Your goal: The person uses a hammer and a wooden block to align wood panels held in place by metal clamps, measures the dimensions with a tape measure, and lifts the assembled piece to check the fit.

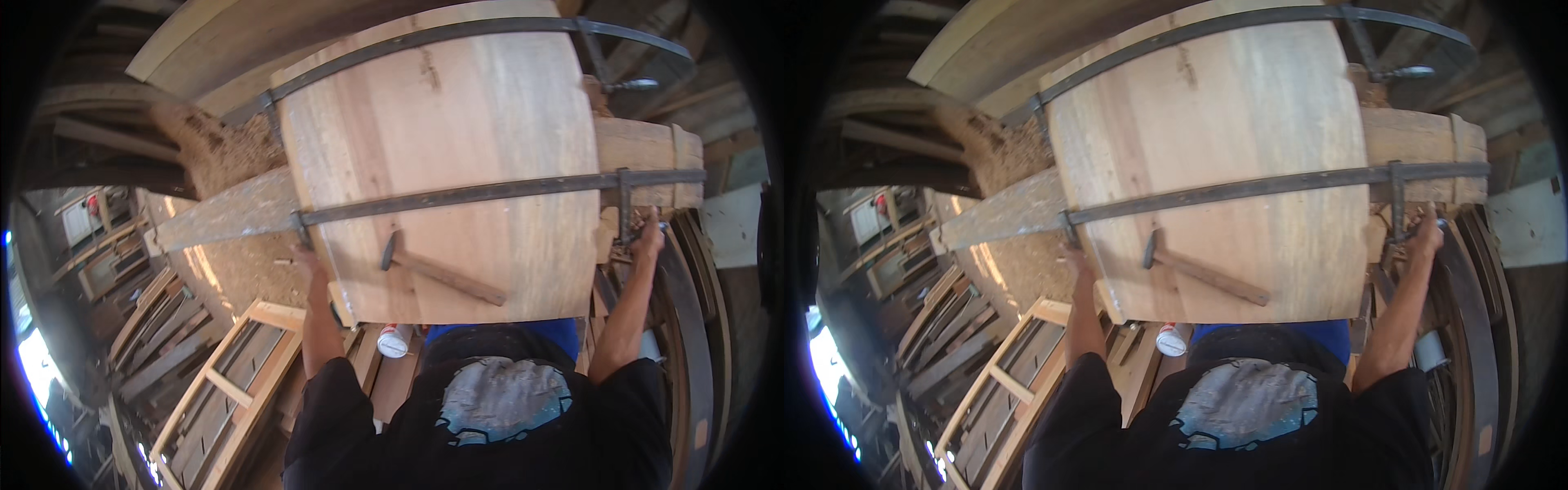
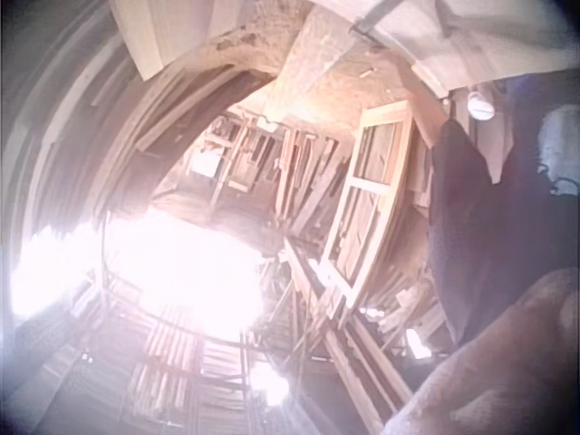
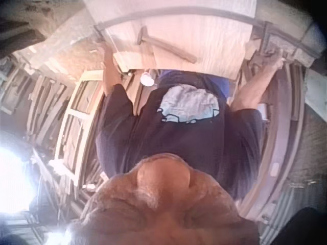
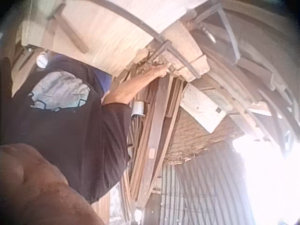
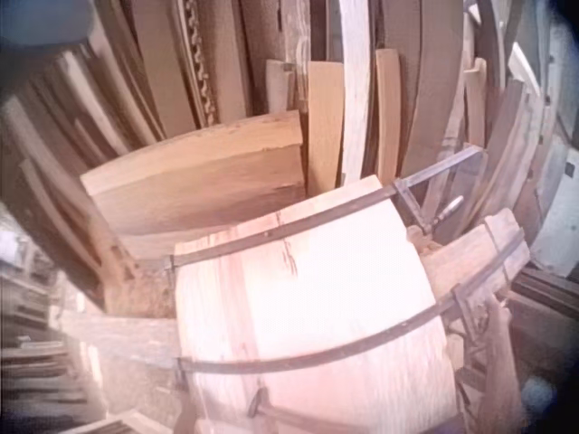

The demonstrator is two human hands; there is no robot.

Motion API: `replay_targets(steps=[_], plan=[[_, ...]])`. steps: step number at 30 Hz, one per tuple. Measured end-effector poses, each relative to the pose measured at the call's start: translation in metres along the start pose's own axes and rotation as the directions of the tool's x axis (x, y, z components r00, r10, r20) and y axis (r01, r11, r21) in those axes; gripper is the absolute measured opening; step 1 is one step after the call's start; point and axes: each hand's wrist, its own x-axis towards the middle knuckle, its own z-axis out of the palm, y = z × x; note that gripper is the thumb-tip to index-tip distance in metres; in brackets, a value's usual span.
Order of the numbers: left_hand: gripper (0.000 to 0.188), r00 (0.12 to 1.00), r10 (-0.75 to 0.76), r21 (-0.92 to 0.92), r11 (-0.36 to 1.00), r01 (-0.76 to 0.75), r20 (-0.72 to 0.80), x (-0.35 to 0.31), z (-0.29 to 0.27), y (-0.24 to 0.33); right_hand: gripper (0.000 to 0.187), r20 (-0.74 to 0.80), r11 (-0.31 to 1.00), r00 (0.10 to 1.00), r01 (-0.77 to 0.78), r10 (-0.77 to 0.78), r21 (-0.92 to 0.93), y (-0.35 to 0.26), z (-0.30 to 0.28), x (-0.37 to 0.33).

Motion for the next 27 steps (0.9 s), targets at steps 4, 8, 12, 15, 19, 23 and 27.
replay_targets(steps=[4,8,12,15,19,23,27], plan=[[0.071,0.993,-0.023,0.331,0.942,0.060,-0.114,-0.041,0.044,0.044,0.020,0.440,0.947,0.896,-0.093,-0.054,0.306,-0.004,-0.030,-0.013],[0.078,0.982,-0.163,0.376,0.907,0.188,-0.096,-0.045,0.037,0.059,0.020,0.418,0.954,0.908,-0.123,-0.003,0.273,-0.014,-0.025,-0.024],[0.084,0.987,-0.149,0.246,0.956,0.159,-0.060,-0.027,0.016,0.027,0.023,-0.073,0.999,0.997,-0.026,0.023,-0.029,-0.020,0.011,-0.032],[0.084,0.987,-0.155,0.201,0.966,0.162,-0.048,-0.043,0.045,0.047,0.024,-0.223,0.993,0.973,0.032,-0.058,-0.118,-0.015,-0.015,-0.004],[0.083,0.983,-0.176,0.195,0.964,0.182,-0.048,-0.043,0.035,0.045,0.020,0.113,0.995,0.994,-0.016,0.005,0.100,-0.008,-0.029,0.004],[0.084,0.979,-0.200,0.264,0.943,0.200,-0.026,-0.038,0.033,0.046,0.015,0.421,0.947,0.904,-0.063,-0.081,0.316,-0.006,-0.039,0.001],[0.083,0.988,-0.153,0.276,0.949,0.152,-0.018,-0.030,0.028,0.039,0.017,0.091,0.996,0.996,-0.025,0.017,0.084,-0.014,-0.023,-0.003]])
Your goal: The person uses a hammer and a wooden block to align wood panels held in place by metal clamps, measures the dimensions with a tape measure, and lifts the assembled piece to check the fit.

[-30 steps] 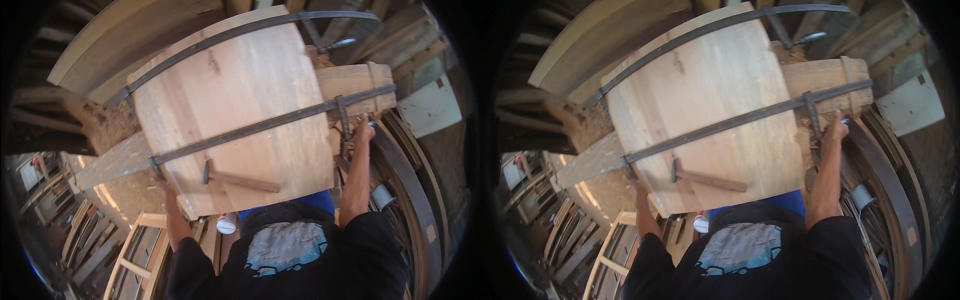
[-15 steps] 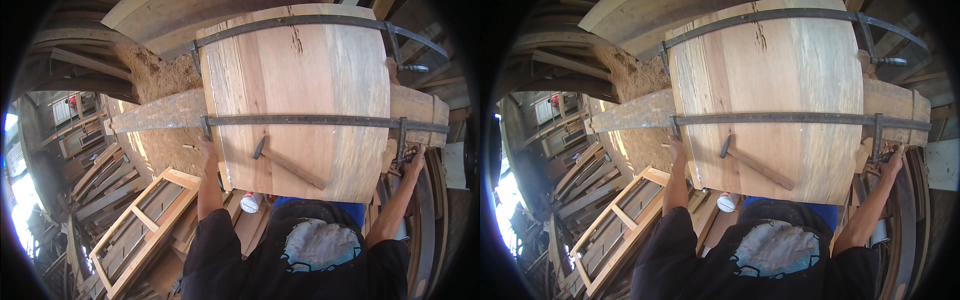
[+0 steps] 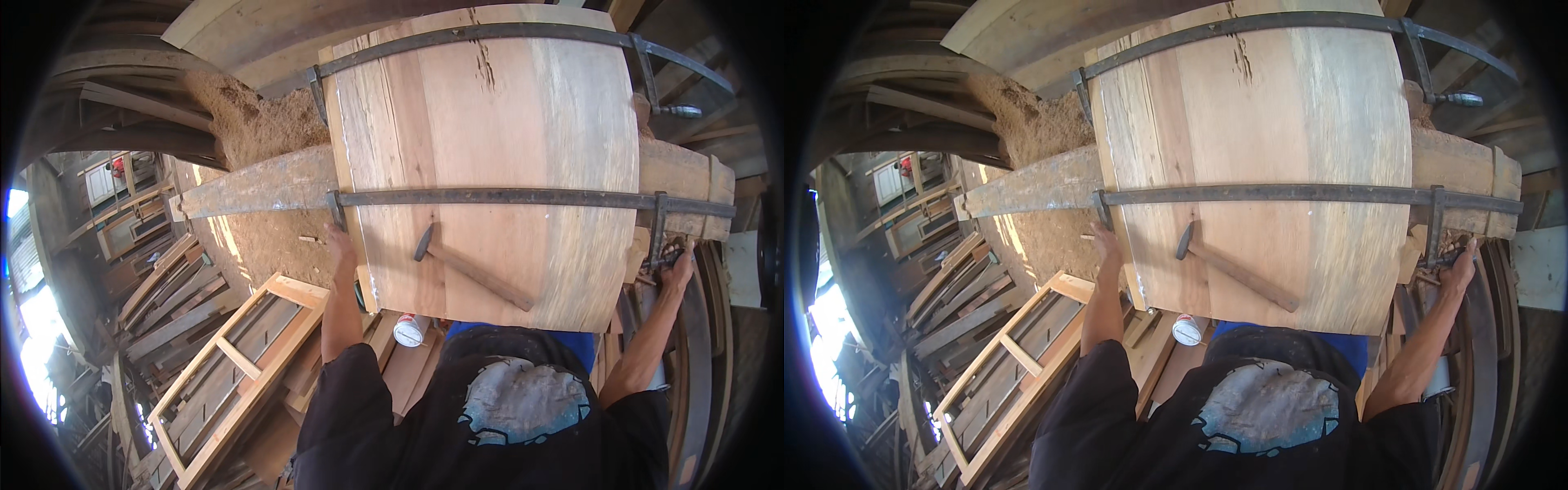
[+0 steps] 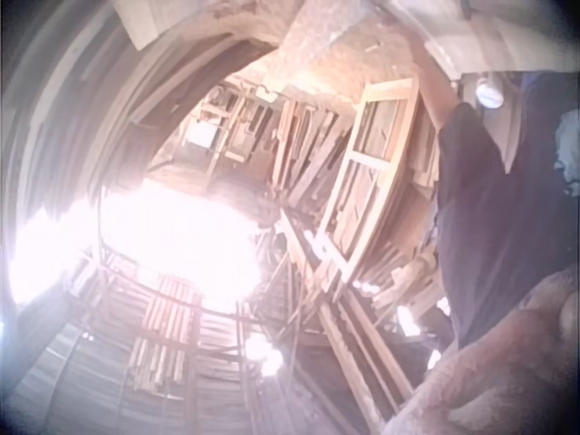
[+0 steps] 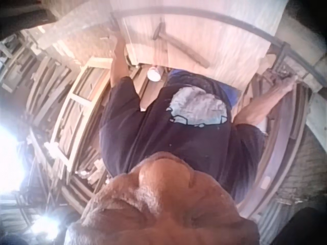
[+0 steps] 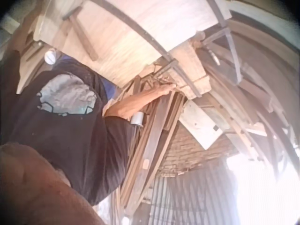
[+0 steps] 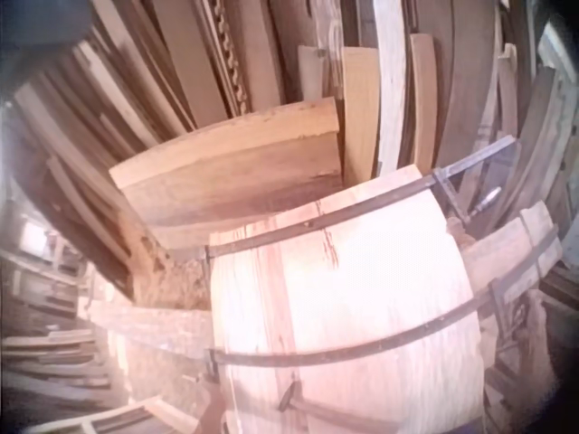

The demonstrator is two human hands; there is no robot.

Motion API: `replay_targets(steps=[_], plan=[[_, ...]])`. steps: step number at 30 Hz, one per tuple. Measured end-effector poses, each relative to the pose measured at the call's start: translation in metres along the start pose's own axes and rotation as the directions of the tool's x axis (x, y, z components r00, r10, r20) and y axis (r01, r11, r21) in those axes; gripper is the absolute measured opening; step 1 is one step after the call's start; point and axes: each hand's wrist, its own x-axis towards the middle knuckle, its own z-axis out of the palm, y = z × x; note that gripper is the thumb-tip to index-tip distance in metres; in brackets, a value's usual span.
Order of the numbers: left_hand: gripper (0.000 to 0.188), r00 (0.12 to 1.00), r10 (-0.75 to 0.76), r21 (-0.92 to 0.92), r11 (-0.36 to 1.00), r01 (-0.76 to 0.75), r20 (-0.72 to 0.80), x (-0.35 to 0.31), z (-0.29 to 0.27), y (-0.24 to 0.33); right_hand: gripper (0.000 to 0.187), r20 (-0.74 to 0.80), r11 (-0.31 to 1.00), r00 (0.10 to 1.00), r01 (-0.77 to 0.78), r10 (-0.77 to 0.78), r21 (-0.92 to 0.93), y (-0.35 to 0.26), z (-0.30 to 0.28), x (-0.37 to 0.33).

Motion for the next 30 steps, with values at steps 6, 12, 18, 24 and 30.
replay_targets(steps=[6,12,18,24,30], plan=[[0.077,0.996,0.083,-0.077,0.993,-0.085,-0.020,-0.019,0.013,0.015,0.022,-0.325,0.962,0.946,-0.074,-0.016,-0.264,0.002,0.017,-0.014],[0.074,0.995,0.047,-0.073,0.996,-0.041,0.087,-0.004,0.009,0.003,0.020,0.292,0.991,0.956,-0.031,-0.008,0.131,0.007,-0.022,0.003],[0.078,0.995,0.101,-0.110,0.989,-0.100,0.004,-0.007,0.002,0.003,0.025,-0.239,0.974,0.963,0.076,-0.127,-0.212,0.002,0.021,-0.018],[0.081,0.997,0.074,0.048,0.996,-0.074,-0.010,-0.002,0.000,-0.001,0.015,0.243,0.991,0.970,-0.004,-0.029,0.134,0.007,-0.010,-0.008],[0.081,0.997,0.041,-0.024,0.999,-0.042,-0.068,-0.014,0.000,0.000,0.016,0.290,0.988,0.957,-0.050,0.006,0.146,0.002,0.014,-0.037]])
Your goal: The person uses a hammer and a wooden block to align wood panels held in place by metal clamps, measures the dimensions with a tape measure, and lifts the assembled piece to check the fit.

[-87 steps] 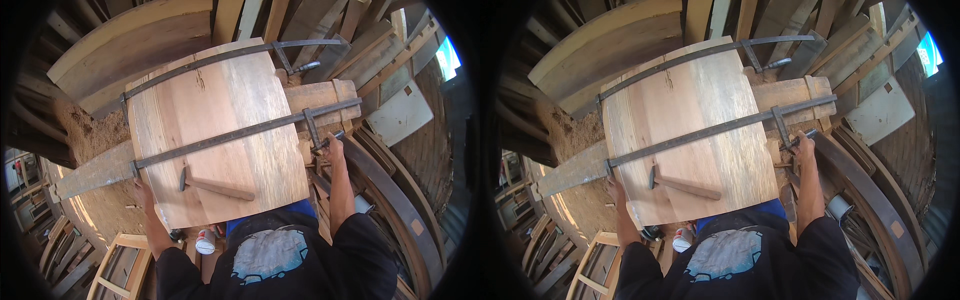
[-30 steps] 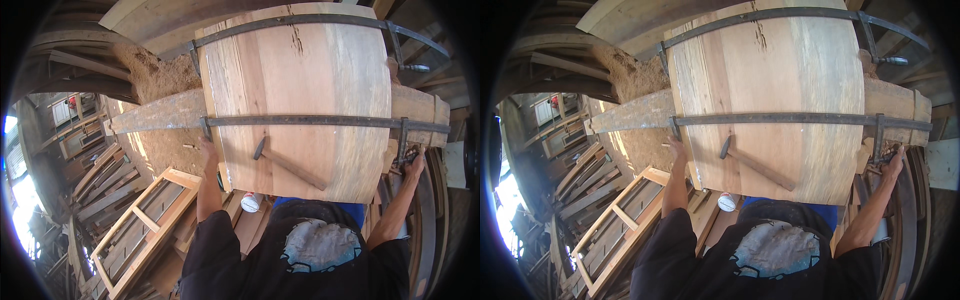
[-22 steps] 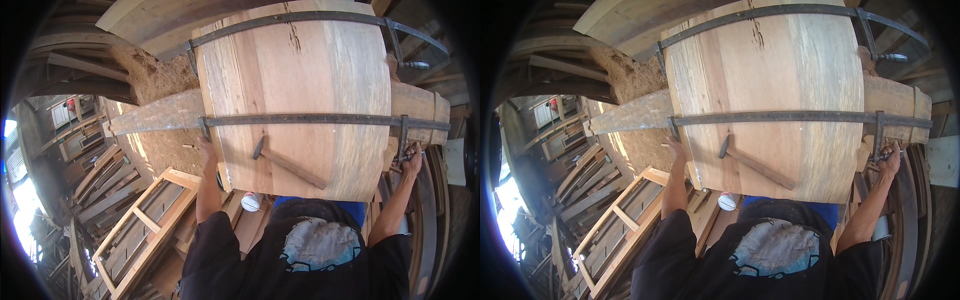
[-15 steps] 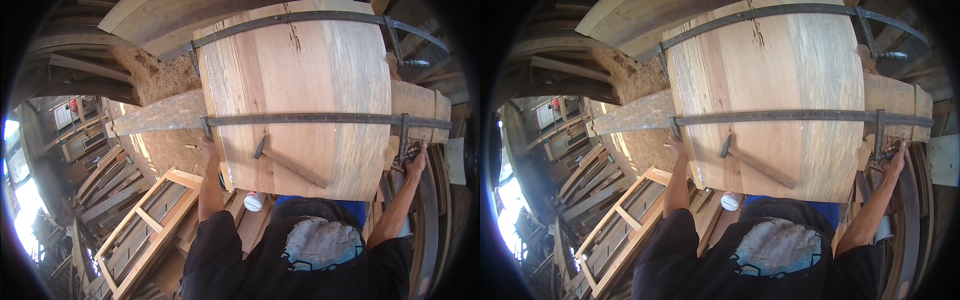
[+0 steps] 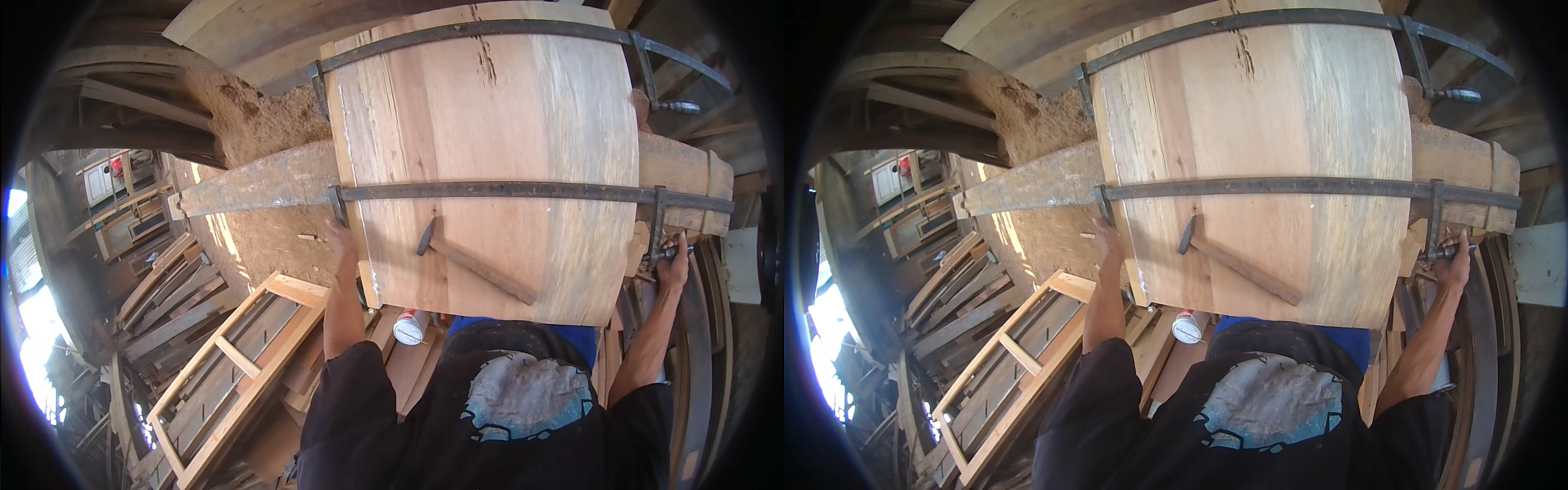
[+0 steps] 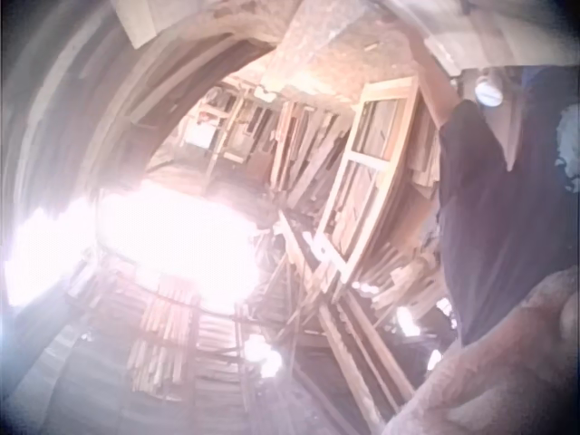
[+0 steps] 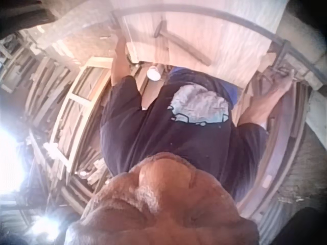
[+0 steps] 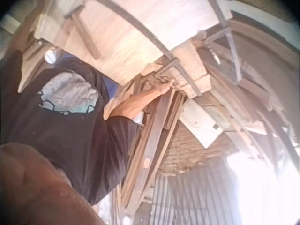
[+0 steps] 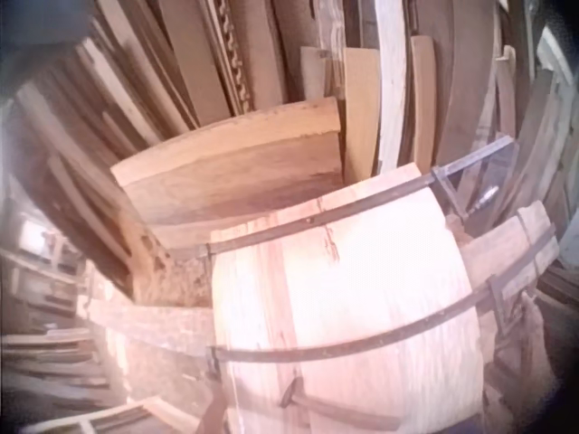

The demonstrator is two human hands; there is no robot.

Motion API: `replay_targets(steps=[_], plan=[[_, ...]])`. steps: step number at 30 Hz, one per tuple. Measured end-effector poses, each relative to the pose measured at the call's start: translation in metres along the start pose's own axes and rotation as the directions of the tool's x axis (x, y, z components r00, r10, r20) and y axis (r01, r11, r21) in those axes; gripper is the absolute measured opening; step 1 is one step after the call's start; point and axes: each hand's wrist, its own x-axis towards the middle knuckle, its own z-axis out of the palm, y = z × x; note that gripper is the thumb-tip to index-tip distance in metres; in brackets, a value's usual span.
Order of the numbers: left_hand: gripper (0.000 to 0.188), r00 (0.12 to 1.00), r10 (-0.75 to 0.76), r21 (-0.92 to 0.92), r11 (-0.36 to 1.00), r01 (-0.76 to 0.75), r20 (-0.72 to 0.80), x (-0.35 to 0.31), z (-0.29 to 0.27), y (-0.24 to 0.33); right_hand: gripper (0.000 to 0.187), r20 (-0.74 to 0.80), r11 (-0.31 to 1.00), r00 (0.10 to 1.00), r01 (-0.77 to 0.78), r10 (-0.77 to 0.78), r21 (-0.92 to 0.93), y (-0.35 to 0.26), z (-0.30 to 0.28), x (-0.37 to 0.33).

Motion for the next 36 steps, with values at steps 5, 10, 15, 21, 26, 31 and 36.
replay_targets(steps=[5,10,15,21,26,31,36], plan=[[0.070,0.992,0.027,0.115,0.992,-0.041,0.126,-0.008,0.004,0.025,0.023,-0.346,0.974,0.937,-0.029,-0.052,-0.224,-0.010,-0.035,0.036],[0.068,0.996,0.074,-0.038,0.997,-0.072,0.048,0.006,-0.006,-0.006,0.025,-0.080,0.984,0.987,-0.145,0.137,-0.099,-0.001,-0.023,0.028],[0.064,0.980,0.188,-0.040,0.982,-0.186,0.066,-0.005,0.021,0.021,0.020,-0.027,0.975,0.994,-0.110,0.107,-0.193,-0.030,-0.075,0.035],[0.063,0.970,0.203,-0.182,0.967,-0.177,0.136,0.013,-0.005,-0.025,0.034,0.690,-0.755,0.565,0.169,-0.453,-0.634,0.010,0.057,-0.087],[0.056,0.907,0.228,-0.130,0.972,-0.194,0.353,-0.020,-0.029,-0.006,0.033,0.651,-0.197,0.628,0.767,0.427,-0.611,0.129,0.169,-0.224],[0.049,0.885,0.310,-0.253,0.940,-0.230,0.347,-0.026,-0.046,-0.056,0.050,0.598,-0.449,0.534,0.841,0.598,-0.302,0.214,0.186,-0.280],[0.037,0.845,0.118,-0.733,0.568,0.373,0.522,-0.037,-0.046,-0.055,0.050,0.357,-0.251,0.452,0.837,0.817,-0.487,0.219,0.213,-0.276]])
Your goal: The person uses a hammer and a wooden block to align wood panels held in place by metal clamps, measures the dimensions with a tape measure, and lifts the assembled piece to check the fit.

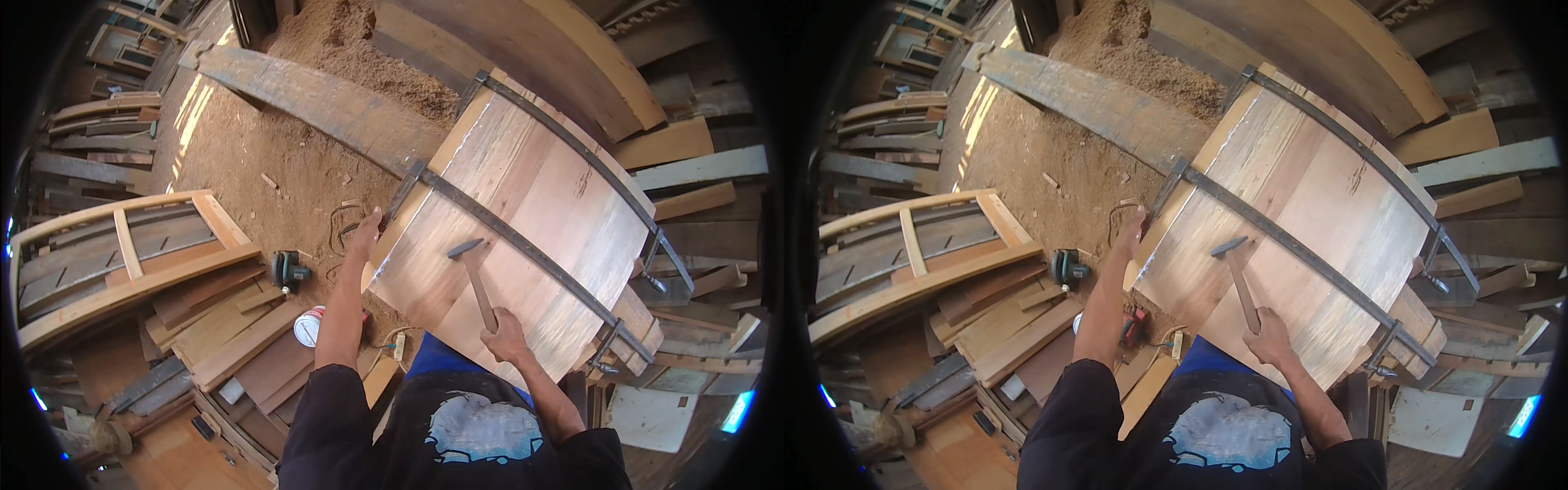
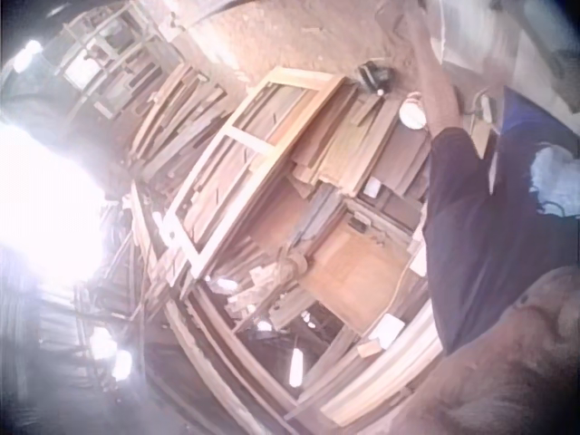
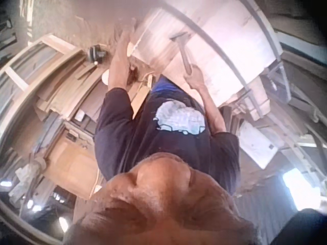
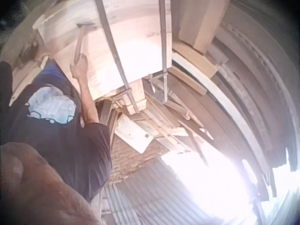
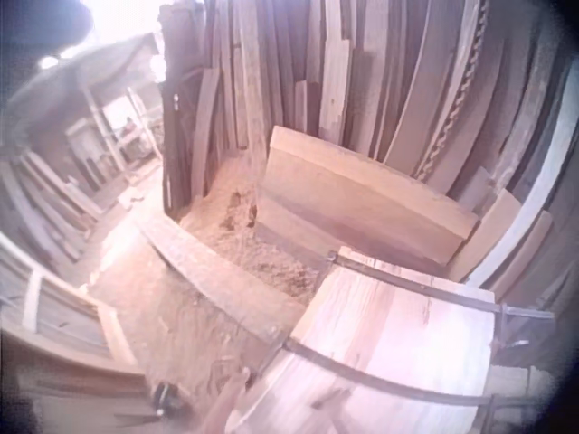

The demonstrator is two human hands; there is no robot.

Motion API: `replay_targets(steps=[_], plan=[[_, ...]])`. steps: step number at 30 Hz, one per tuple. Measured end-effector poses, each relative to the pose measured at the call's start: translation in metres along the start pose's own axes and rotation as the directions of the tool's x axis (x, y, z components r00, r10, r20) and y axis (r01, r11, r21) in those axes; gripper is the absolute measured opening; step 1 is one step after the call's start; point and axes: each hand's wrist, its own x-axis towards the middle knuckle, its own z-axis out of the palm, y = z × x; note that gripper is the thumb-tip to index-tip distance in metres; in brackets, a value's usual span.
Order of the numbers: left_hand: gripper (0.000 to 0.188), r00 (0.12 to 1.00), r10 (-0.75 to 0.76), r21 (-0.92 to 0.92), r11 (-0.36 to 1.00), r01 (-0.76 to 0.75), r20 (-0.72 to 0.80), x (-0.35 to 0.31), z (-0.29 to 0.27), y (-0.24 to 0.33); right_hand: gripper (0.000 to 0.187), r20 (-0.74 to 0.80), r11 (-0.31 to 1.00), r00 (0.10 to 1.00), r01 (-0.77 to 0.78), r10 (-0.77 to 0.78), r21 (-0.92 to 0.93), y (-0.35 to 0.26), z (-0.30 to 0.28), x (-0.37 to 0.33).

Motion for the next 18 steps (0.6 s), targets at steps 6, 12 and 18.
replay_targets(steps=[6,12,18], plan=[[0.032,0.977,0.141,0.369,0.909,-0.191,0.160,0.002,0.000,-0.004,0.042,-0.348,0.957,0.894,0.287,-0.281,-0.035,-0.079,-0.025,0.043],[0.033,0.983,0.125,0.446,0.878,-0.173,0.134,-0.001,0.002,0.002,0.049,-0.364,0.915,0.841,0.383,-0.401,-0.125,-0.119,-0.031,0.091],[0.031,0.975,0.168,0.506,0.835,-0.218,0.143,0.010,-0.010,-0.012,0.046,-0.273,0.923,0.919,0.186,-0.284,-0.337,-0.120,-0.036,0.117]])
